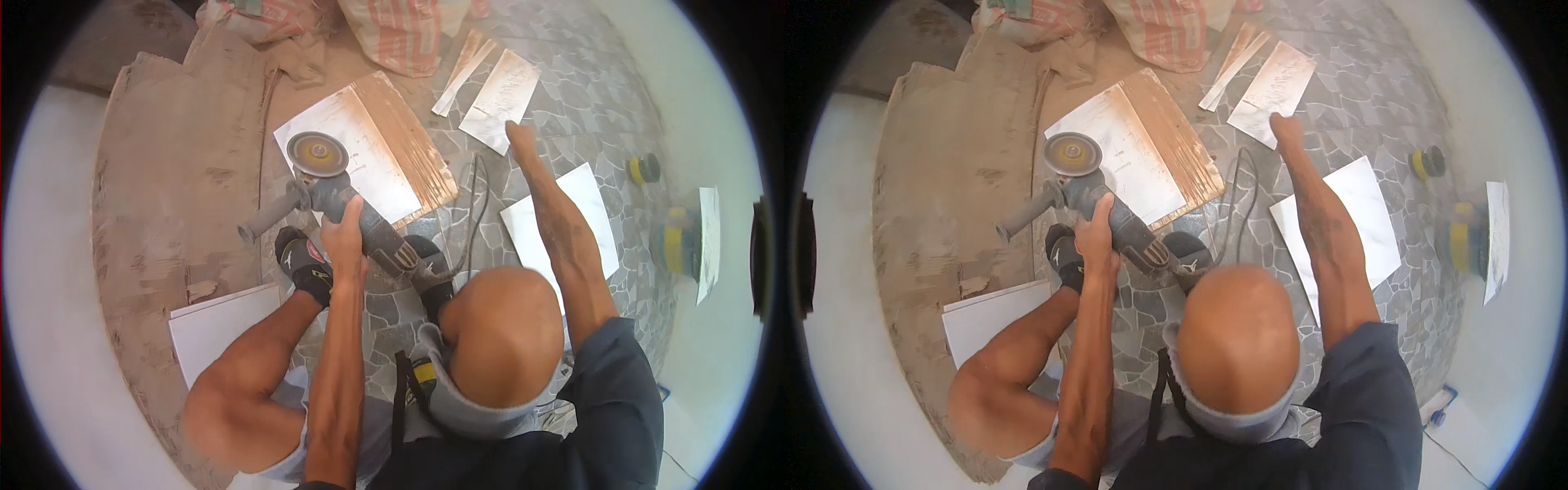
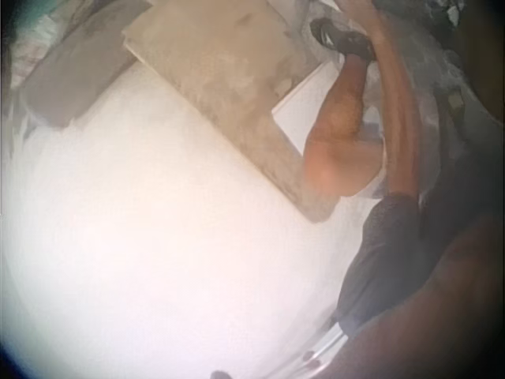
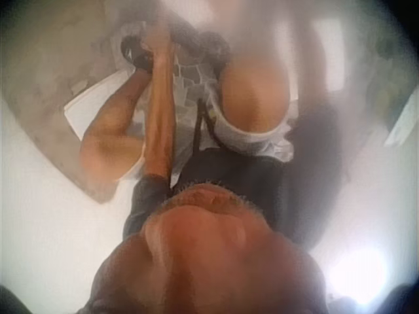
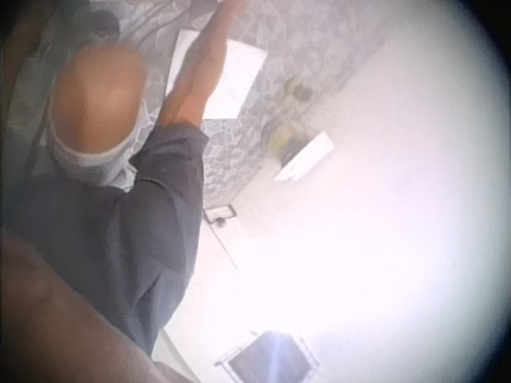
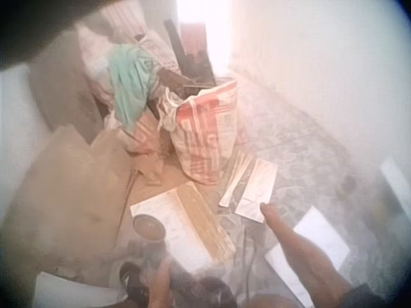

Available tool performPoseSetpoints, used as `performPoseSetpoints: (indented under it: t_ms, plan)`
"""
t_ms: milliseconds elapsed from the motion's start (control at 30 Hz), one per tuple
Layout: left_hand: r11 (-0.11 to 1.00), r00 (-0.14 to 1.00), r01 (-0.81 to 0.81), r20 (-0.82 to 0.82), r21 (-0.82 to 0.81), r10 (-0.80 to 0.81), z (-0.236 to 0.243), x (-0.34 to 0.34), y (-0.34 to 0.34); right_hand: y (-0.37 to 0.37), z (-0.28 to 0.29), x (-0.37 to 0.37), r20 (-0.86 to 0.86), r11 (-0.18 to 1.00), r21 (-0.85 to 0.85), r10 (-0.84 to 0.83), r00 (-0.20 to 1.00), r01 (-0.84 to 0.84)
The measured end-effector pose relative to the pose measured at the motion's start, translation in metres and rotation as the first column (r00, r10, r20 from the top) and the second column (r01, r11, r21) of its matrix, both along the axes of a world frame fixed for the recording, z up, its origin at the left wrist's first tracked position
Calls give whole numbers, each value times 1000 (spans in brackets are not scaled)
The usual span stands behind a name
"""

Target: The person points at markings on a tile, cuts along the line on the tile using an angle grinder, and sets aside the cut pieces.

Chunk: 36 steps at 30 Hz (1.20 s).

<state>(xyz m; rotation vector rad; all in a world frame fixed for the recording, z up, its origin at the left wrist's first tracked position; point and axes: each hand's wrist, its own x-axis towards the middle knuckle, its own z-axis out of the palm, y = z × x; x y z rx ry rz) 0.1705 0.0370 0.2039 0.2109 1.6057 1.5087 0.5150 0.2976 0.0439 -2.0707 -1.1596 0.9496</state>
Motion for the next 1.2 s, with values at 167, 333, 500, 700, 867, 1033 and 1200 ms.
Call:
performPoseSetpoints:
  t_ms: [167,333,500,700,867,1033,1200]
  plan:
    - [991,999,49,18,123,-51,28,11,13,-50,168,-76,164,806,120,561,812,-580]
    - [956,992,123,-19,265,-122,70,9,39,-127,328,-143,-63,406,-74,910,411,-911]
    - [900,962,273,-113,341,-249,146,34,61,-167,369,-165,-77,248,-45,965,251,-968]
    - [793,803,575,-320,200,-502,189,50,89,-176,364,-161,-107,612,134,791,603,-779]
    - [673,691,721,-254,166,-677,189,50,98,-183,361,-160,-98,794,120,606,789,-595]
    - [641,683,731,-243,236,-689,140,-16,97,-166,359,-114,-172,873,67,487,856,-483]
    - [813,788,314,-343,-491,-512,-42,-157,84,-151,360,-102,-263,893,15,438,860,-450]
